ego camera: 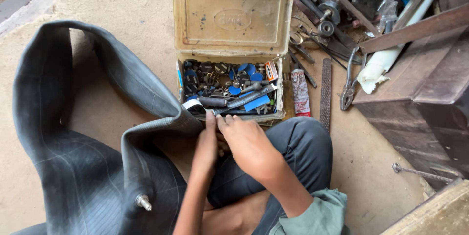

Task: The person sits on the floor and repairs a bicycle inner tube. They use a wrench to tighten a valve stem, then use a screwdriver to adjust the valve. Finally, they connect a hand pump to the valve and inflate the tube until it is fully expanded.

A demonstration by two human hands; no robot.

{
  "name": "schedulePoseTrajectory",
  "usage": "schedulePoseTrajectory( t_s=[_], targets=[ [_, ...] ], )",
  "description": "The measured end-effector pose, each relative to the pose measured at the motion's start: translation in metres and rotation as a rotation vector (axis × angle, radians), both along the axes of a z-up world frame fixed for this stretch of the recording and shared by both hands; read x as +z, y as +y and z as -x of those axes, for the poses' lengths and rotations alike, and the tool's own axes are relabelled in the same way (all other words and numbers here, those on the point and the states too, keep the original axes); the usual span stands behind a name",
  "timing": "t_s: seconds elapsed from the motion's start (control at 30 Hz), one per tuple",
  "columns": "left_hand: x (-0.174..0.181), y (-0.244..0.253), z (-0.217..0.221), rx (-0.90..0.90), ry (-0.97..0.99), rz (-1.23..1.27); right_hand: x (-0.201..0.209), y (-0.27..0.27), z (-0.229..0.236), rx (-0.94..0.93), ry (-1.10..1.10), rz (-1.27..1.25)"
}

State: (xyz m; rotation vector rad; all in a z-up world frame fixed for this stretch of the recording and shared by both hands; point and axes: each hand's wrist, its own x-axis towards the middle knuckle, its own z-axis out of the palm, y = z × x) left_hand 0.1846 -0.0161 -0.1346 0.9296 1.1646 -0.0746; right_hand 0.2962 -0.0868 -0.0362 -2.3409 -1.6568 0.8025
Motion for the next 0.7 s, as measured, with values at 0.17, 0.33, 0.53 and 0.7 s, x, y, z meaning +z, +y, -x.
schedulePoseTrajectory(
  t_s=[0.17, 0.33, 0.53, 0.7],
  targets=[
    [-0.028, -0.015, -0.001, 0.084, -0.183, -0.118, -0.007, -0.015, -0.021, 0.025, 0.164, -0.120],
    [-0.054, -0.027, -0.004, 0.118, -0.242, -0.085, 0.001, -0.004, -0.064, -0.280, 0.259, 0.065],
    [-0.056, -0.029, -0.002, 0.210, -0.408, -0.128, -0.016, 0.049, -0.040, 0.008, 0.151, -0.310],
    [-0.055, -0.028, -0.005, 0.185, -0.295, -0.052, -0.009, 0.030, -0.043, -0.127, 0.062, 0.233]
  ],
)
